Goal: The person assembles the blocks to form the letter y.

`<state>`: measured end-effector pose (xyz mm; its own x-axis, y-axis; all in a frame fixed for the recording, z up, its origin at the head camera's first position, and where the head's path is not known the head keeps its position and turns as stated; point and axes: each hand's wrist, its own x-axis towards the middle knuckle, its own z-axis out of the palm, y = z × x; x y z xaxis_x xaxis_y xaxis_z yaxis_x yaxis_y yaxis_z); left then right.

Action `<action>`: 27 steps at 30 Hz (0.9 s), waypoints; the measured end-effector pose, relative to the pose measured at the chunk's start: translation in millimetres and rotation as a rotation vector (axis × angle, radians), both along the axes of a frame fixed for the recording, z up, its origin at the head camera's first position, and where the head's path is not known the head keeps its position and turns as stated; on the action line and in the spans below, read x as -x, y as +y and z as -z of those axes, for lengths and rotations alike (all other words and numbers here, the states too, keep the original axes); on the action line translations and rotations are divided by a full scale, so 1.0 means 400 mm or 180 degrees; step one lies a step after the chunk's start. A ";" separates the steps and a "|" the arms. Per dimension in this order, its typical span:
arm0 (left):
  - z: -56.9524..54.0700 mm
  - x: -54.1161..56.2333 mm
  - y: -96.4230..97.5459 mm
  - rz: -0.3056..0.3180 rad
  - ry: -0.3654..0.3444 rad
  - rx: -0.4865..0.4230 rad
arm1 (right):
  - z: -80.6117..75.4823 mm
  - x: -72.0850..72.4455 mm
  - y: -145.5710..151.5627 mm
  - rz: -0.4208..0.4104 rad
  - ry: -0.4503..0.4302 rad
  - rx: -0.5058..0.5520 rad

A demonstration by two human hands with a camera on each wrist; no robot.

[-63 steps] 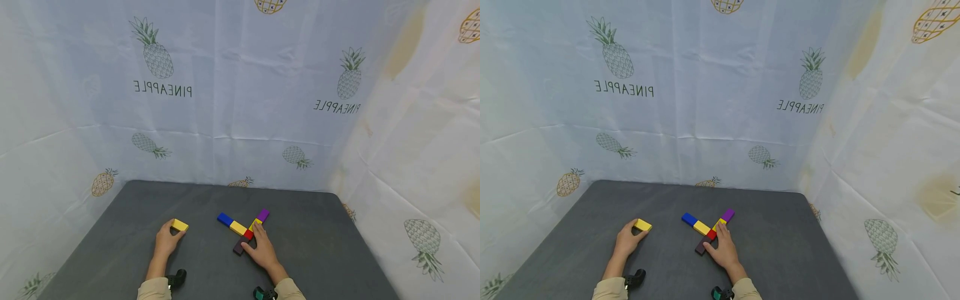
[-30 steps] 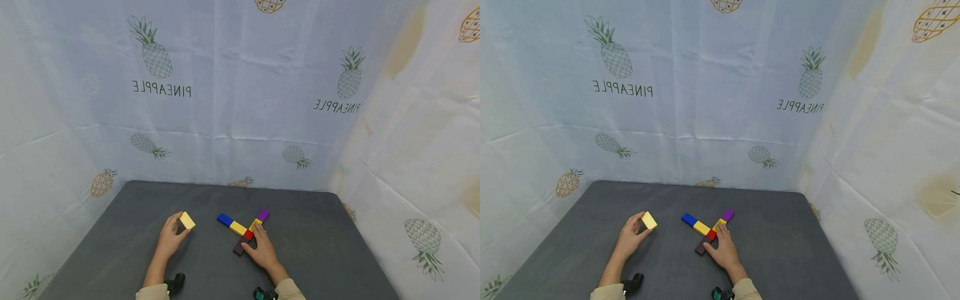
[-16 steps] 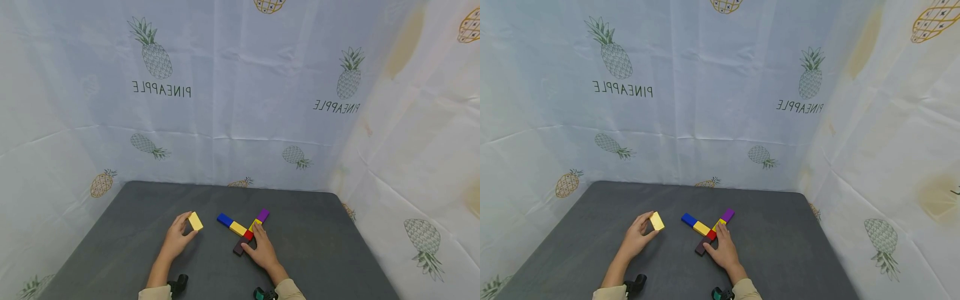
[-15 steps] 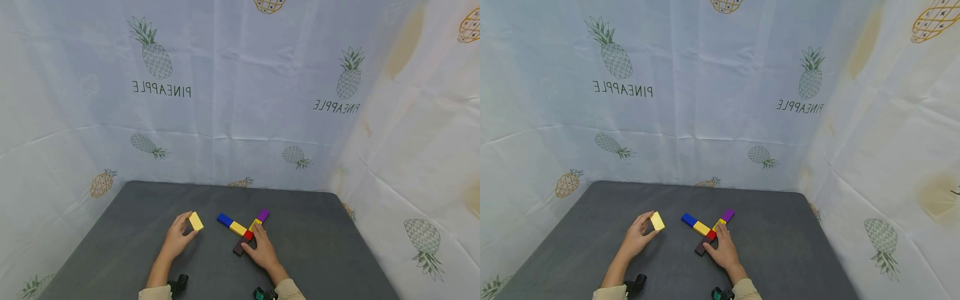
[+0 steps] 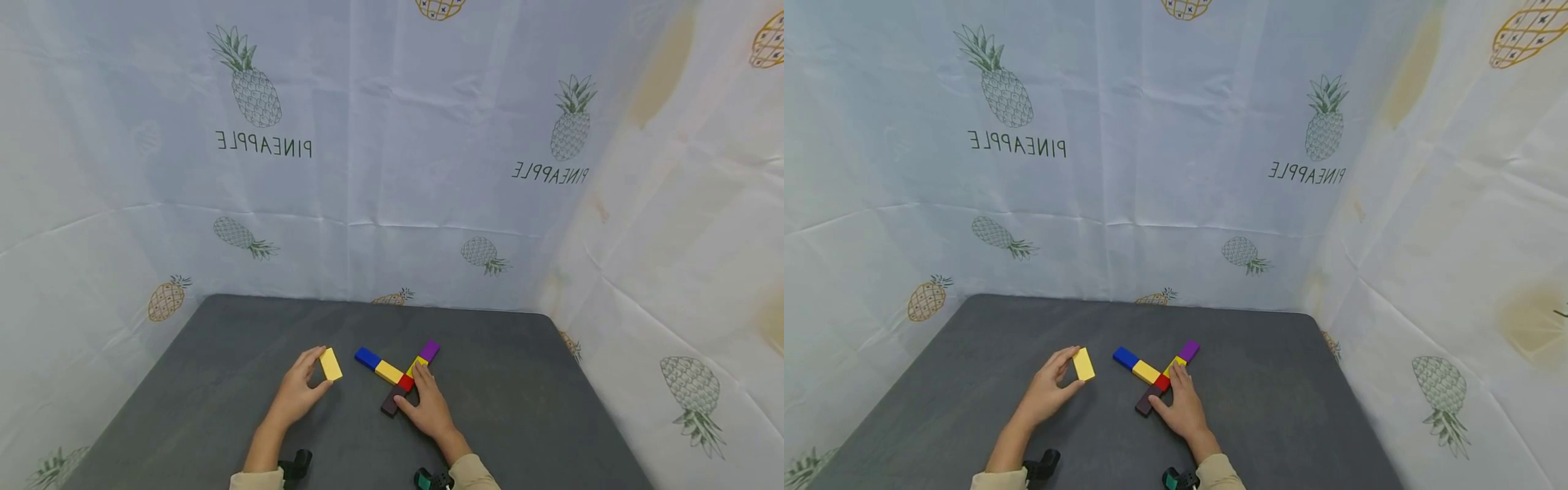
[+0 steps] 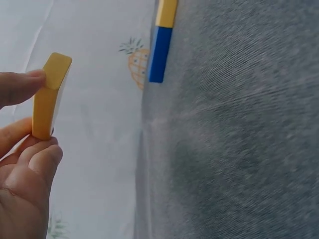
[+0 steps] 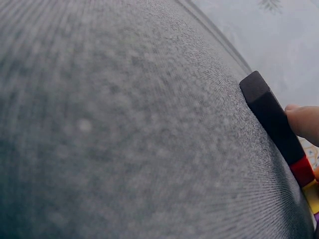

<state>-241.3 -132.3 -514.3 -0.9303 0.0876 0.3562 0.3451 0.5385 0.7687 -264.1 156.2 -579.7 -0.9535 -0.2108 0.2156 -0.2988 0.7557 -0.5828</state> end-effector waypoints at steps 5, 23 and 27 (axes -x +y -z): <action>0.013 -0.003 0.007 0.0121 -0.0013 -0.0032 | 0.001 0.001 0.000 0.0007 0.0000 -0.0011; 0.007 -0.008 0.039 0.0625 -0.0381 0.0059 | 0.000 0.000 -0.001 0.0023 0.0012 -0.0006; 0.009 -0.011 0.042 0.0792 -0.0373 0.0038 | 0.002 0.000 0.000 0.0034 0.0011 -0.0029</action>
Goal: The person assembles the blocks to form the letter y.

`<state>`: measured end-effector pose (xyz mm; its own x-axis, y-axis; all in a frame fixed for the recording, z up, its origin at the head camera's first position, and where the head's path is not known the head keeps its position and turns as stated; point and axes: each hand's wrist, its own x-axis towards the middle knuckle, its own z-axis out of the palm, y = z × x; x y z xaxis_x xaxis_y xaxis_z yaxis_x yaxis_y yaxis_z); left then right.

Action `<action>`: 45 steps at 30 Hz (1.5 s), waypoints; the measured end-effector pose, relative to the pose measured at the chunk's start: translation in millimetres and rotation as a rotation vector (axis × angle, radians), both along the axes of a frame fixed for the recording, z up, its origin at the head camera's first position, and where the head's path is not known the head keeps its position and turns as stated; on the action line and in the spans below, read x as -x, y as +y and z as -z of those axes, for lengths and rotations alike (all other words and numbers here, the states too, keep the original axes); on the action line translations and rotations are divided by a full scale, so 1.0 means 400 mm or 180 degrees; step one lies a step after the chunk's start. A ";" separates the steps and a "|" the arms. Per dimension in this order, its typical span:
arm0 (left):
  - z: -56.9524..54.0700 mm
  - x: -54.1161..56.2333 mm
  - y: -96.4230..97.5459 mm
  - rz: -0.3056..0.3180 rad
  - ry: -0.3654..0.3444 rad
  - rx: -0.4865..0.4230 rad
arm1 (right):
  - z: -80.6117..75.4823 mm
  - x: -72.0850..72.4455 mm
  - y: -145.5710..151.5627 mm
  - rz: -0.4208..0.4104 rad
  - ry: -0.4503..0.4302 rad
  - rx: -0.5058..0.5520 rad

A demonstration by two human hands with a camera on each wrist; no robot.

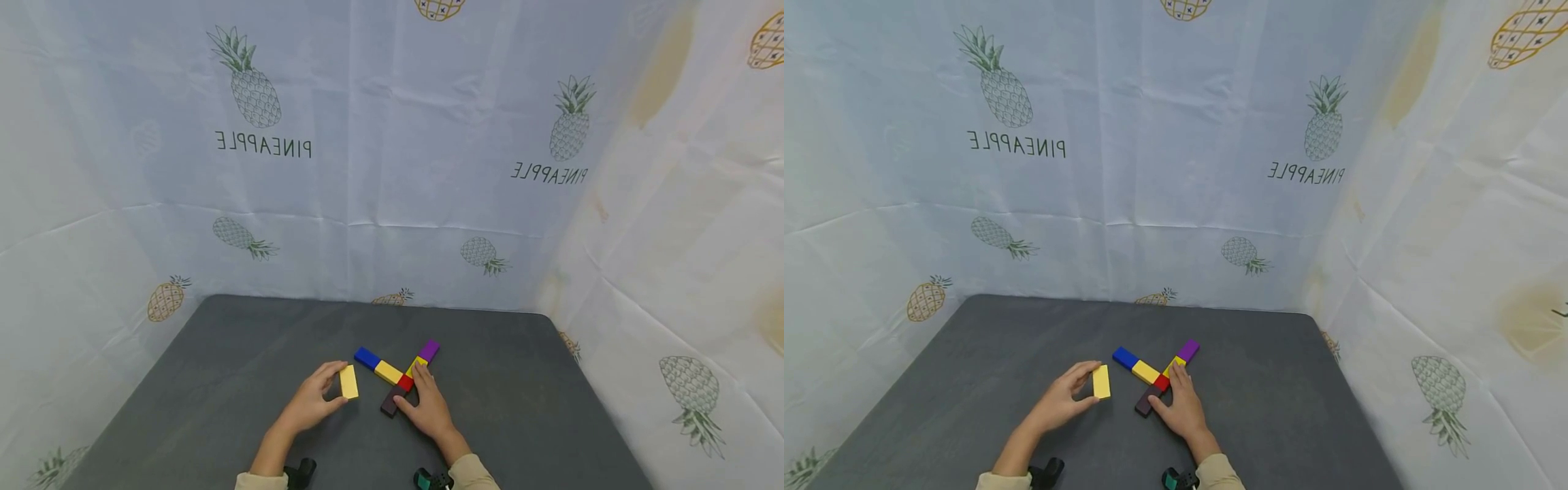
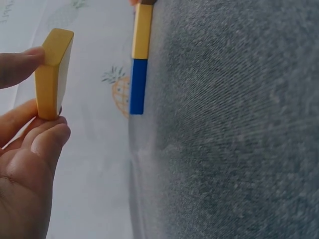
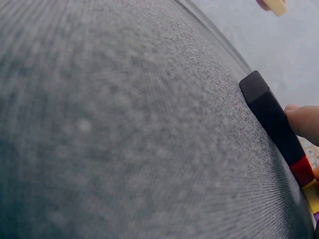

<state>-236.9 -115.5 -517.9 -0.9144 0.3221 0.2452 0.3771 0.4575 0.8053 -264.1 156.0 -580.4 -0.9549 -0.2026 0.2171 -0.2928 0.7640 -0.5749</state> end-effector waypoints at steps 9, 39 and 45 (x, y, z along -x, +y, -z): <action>0.006 0.001 0.011 0.0344 -0.0126 0.0028 | -0.001 0.000 -0.003 0.0015 -0.0007 0.0009; 0.033 -0.003 0.055 0.1030 -0.0550 0.0387 | -0.002 -0.001 -0.002 0.0020 0.0058 -0.0013; 0.035 -0.002 0.059 0.1078 -0.0537 0.0616 | -0.003 -0.001 -0.002 -0.0001 0.0057 0.0001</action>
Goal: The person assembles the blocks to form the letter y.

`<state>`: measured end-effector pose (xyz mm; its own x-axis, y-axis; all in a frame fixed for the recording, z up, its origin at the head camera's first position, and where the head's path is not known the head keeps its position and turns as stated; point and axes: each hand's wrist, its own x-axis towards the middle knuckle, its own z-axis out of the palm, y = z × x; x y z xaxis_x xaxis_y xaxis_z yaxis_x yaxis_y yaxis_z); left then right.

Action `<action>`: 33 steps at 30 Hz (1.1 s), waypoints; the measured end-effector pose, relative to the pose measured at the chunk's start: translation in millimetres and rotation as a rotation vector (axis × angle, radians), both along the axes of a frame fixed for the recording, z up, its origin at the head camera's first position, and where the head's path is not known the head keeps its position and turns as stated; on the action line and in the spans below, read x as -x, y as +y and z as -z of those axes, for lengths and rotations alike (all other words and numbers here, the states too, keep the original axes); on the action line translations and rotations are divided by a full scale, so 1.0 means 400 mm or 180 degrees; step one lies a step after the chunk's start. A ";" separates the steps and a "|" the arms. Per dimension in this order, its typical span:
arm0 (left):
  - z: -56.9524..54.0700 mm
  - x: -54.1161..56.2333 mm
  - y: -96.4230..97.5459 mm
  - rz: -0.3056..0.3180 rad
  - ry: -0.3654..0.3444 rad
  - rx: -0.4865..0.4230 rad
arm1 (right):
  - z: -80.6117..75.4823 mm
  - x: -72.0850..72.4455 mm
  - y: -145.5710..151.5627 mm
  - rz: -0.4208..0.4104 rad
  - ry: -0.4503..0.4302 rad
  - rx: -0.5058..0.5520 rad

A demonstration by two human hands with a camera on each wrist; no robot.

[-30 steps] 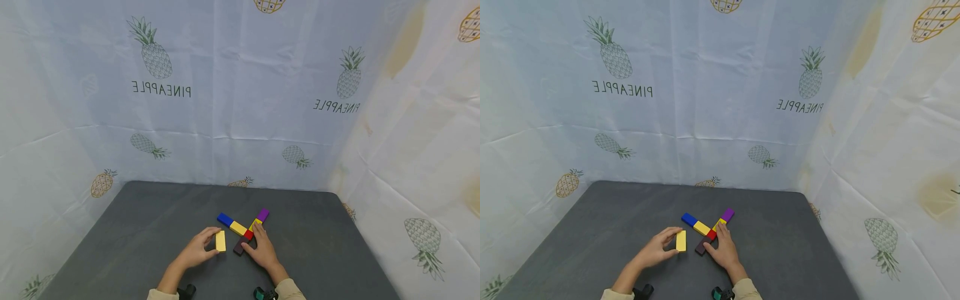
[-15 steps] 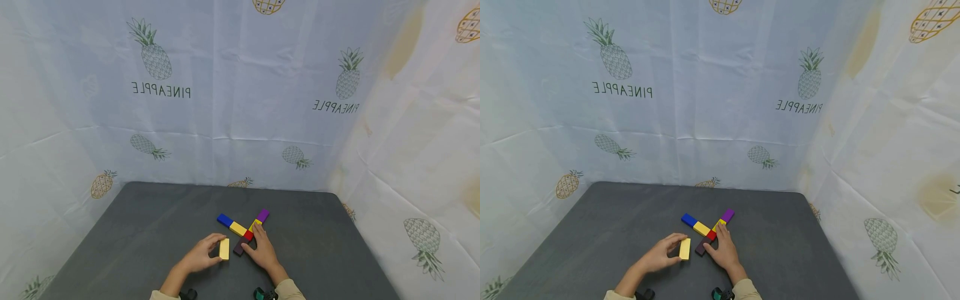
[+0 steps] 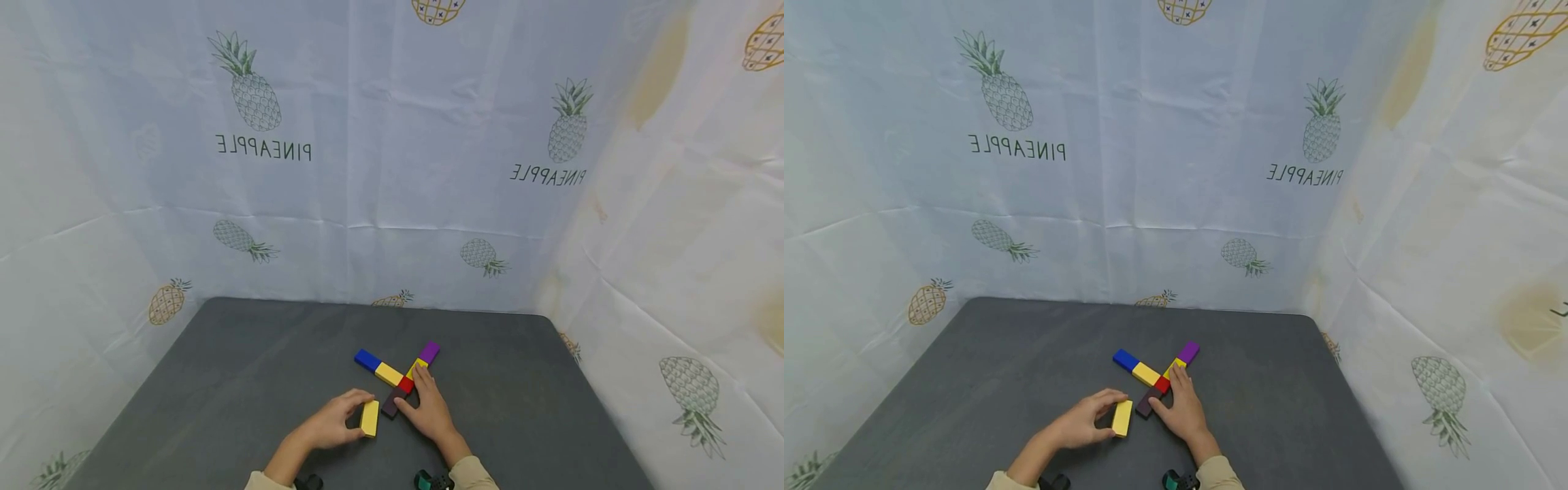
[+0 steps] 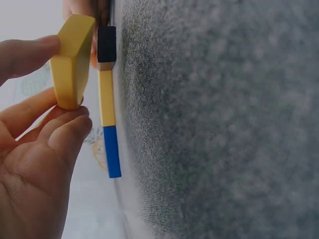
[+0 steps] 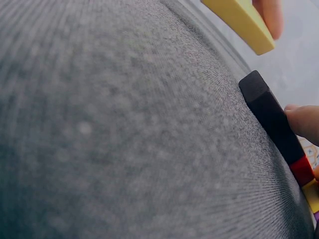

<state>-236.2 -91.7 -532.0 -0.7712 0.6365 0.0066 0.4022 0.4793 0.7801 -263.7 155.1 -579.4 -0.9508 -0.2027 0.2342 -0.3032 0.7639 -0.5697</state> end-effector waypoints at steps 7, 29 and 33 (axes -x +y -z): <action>-0.003 -0.004 0.000 0.0097 -0.0116 0.0113 | -0.001 0.001 0.001 0.0009 -0.0018 0.0003; 0.004 0.000 0.026 0.0246 -0.0230 0.0545 | 0.005 0.004 0.002 0.0001 0.0036 0.0002; 0.006 0.001 0.032 0.0277 -0.0210 0.0559 | 0.006 0.004 0.002 -0.0006 0.0017 -0.0003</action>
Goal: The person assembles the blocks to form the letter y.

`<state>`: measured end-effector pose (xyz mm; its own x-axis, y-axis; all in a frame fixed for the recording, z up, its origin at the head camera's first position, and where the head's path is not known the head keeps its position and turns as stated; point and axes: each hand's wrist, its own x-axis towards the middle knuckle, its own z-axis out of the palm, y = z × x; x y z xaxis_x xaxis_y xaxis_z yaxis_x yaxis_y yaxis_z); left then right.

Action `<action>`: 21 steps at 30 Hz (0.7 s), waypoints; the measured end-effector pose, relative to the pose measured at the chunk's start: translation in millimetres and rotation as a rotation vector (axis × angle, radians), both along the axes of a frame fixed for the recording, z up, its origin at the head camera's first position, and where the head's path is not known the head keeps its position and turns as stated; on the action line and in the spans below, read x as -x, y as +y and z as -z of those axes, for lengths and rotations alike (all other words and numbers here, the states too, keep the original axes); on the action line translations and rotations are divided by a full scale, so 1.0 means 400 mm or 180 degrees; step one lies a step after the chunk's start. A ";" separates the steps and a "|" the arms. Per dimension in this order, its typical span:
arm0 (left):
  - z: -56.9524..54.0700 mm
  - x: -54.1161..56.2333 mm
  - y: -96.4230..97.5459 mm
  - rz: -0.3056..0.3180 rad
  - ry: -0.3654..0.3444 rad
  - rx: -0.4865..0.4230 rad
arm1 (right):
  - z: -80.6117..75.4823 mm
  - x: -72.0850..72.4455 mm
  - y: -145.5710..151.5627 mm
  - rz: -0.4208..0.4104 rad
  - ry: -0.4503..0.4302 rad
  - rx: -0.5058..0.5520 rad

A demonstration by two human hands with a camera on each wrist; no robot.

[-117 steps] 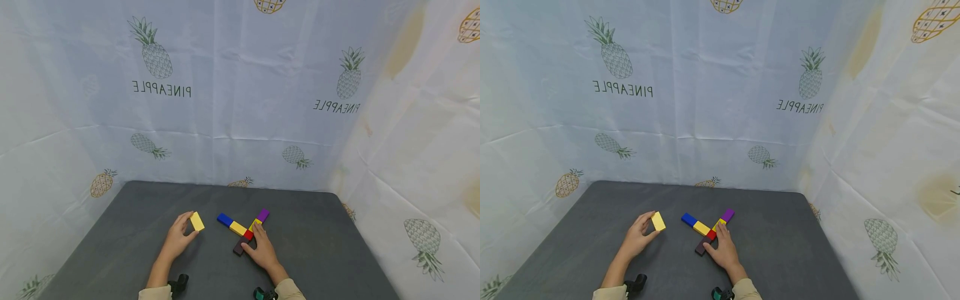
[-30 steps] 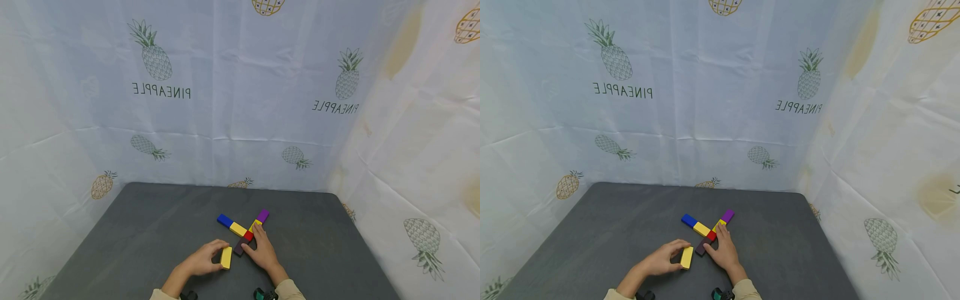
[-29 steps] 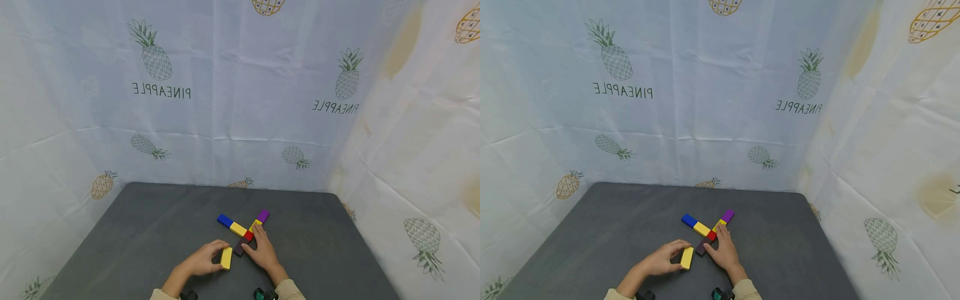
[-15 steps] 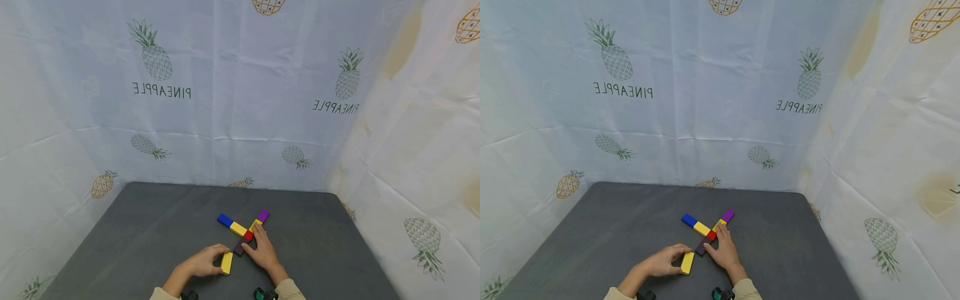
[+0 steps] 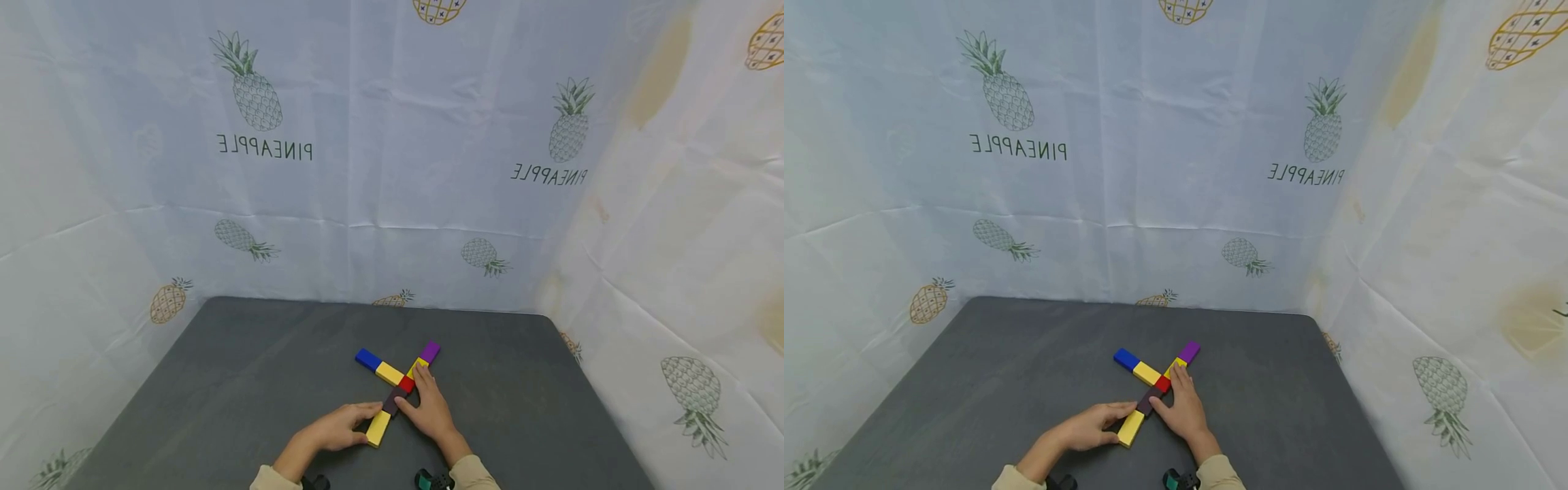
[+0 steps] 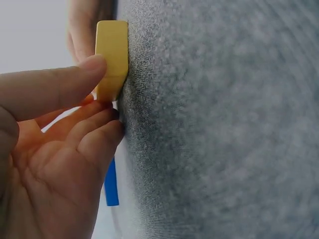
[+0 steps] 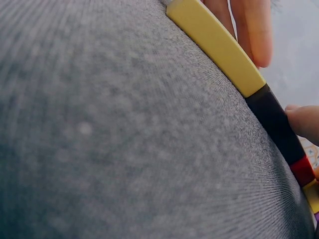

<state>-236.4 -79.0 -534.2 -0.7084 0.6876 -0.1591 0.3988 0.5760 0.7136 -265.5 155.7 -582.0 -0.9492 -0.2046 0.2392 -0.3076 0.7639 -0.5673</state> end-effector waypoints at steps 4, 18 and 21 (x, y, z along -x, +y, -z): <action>0.002 0.003 0.002 -0.0019 -0.0041 -0.0011 | -0.002 -0.001 0.000 0.0000 -0.0005 0.0006; 0.008 0.013 0.000 0.0020 -0.0134 -0.0094 | -0.003 -0.003 -0.001 0.0002 -0.0024 -0.0017; 0.003 0.014 0.002 -0.0004 -0.0134 -0.0091 | -0.003 -0.002 0.000 -0.0007 -0.0024 0.0002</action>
